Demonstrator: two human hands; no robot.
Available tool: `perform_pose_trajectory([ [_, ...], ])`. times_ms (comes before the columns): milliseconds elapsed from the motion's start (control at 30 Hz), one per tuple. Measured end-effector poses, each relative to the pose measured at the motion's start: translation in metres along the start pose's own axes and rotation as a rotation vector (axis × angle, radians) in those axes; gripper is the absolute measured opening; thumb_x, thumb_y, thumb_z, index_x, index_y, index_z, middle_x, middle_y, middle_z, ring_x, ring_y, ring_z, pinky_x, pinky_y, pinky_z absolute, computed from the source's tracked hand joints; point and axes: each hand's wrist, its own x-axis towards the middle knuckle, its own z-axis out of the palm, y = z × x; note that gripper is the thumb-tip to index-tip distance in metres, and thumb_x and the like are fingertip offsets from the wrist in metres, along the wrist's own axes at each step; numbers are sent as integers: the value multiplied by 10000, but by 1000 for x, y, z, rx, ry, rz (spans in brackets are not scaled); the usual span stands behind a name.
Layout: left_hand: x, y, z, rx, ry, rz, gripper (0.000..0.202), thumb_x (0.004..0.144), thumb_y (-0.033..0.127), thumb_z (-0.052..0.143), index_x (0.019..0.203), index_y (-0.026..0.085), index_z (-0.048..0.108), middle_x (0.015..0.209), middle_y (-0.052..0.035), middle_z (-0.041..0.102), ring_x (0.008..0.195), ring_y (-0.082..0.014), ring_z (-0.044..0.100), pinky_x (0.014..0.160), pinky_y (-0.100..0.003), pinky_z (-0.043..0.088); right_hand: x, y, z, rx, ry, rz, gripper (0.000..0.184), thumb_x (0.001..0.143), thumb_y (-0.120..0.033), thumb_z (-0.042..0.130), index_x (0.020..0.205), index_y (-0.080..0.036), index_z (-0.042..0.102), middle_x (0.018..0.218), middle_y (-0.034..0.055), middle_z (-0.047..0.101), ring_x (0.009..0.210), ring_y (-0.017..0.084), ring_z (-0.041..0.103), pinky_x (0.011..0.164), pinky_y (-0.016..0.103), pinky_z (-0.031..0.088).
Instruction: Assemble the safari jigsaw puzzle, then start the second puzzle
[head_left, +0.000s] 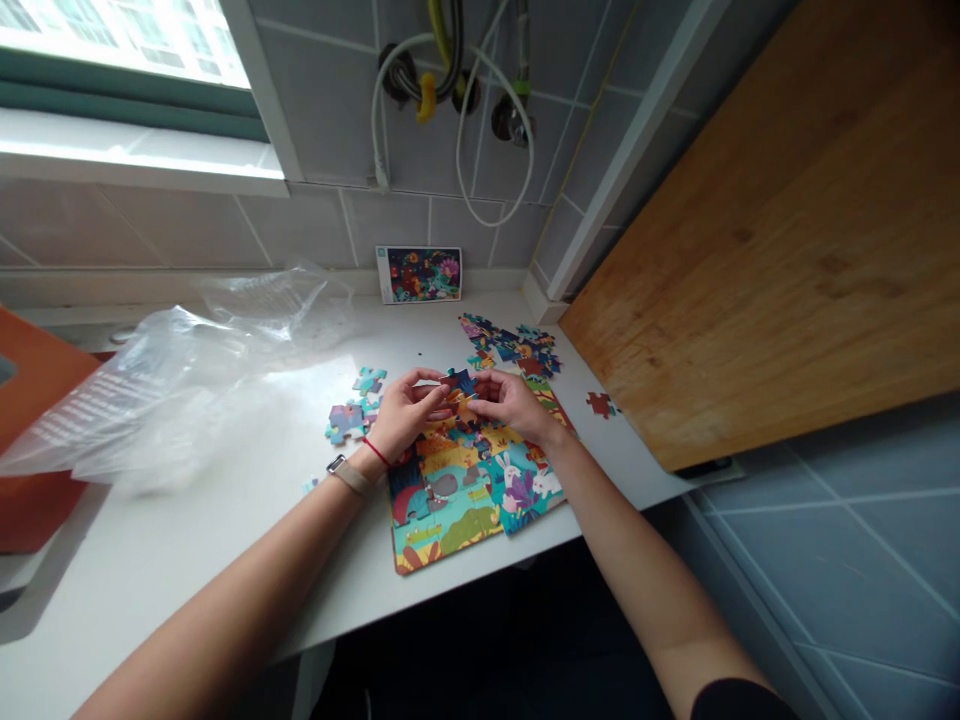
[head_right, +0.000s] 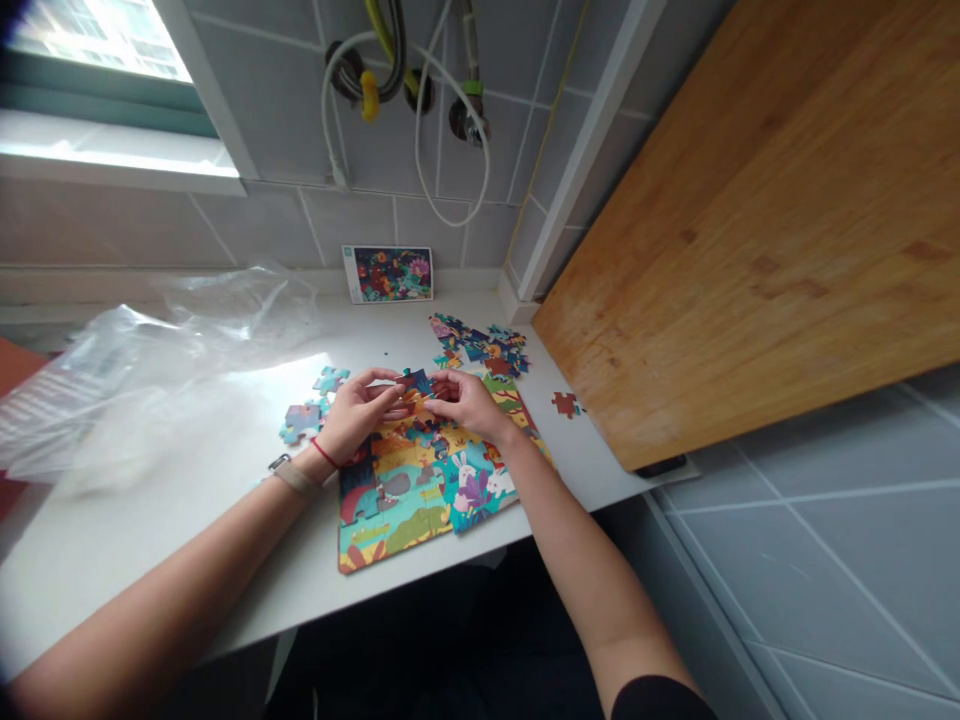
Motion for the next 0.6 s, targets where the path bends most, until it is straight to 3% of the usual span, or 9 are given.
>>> perform_pose_trajectory([
  [200,-1,2,0,52,-1,-14,628,647,583,913,1030,186,613,741,16,739,667,-166,753,736,-331,673,-2,3,-1,-29,19,-51,515,677,-317,924,1138,-217,717,941,4,722,836,152,686,808,284,589],
  [433,-4,6,2,103,13,-26,631,639,580,915,1022,198,592,798,2,758,698,-191,775,716,-322,670,-1,5,-1,16,-12,-99,475,680,-266,890,1120,-192,725,903,-7,704,768,128,662,741,254,575],
  [600,-4,8,4,183,-43,-20,614,647,592,906,998,205,583,808,2,752,757,-188,774,727,-298,661,-3,6,-3,-35,-11,-167,443,694,-237,861,1119,-187,747,895,1,705,785,140,662,761,271,575],
])
